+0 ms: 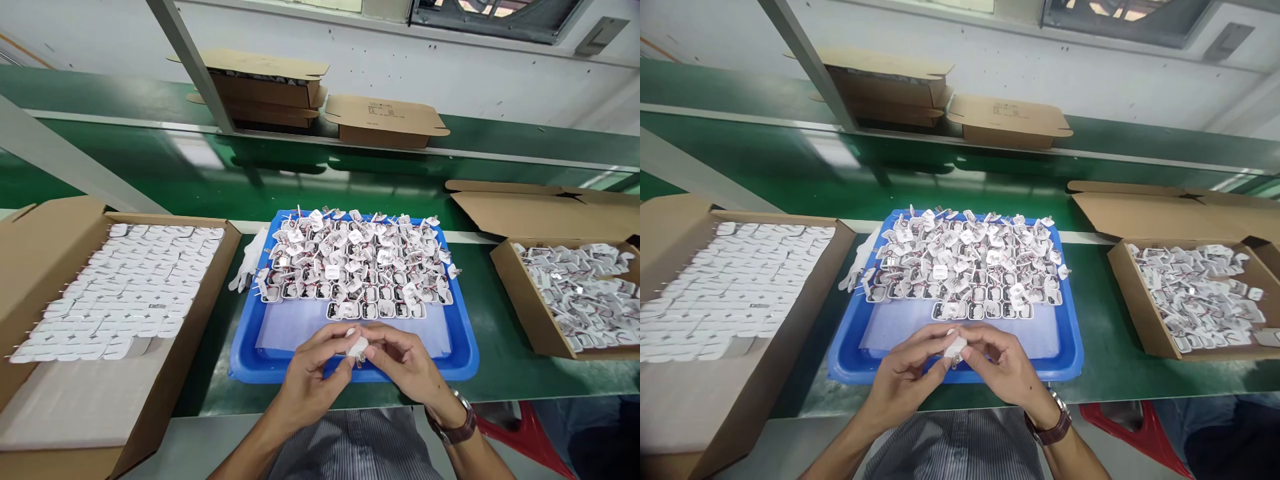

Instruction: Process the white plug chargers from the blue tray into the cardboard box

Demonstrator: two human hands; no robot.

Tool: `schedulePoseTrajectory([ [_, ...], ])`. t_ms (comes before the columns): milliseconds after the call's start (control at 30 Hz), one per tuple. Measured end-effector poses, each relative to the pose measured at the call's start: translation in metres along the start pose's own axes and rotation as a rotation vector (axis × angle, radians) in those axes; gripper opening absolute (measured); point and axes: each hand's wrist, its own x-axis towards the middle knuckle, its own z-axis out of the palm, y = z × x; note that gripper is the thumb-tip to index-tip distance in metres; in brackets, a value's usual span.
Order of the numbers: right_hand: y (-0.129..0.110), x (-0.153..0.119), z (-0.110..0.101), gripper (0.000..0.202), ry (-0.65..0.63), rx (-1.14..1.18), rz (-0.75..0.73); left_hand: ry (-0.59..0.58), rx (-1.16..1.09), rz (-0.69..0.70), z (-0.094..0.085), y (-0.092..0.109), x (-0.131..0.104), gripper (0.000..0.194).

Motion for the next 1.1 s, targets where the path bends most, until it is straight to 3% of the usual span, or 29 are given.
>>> schedulePoseTrajectory([
  [167,-0.0032,-0.0002,0.0030,0.029,-0.003,-0.041,-0.048,-0.008,0.048,0.057,-0.0002,-0.0012,-0.0012,0.050],
  [500,-0.0011,0.0013,0.0014,0.028,0.010,0.017,-0.021,0.025,-0.019,-0.071,0.0025,0.0002,-0.0034,0.043],
  [833,-0.0028,-0.0013,-0.0026,0.038,-0.044,0.039,-0.009,0.046,-0.076,-0.099,0.0006,0.0024,-0.0025,0.043],
  [1100,0.0038,-0.0025,0.0023,0.032,0.036,0.046,-0.047,0.041,-0.039,-0.081,-0.0007,0.0016,-0.0021,0.040],
])
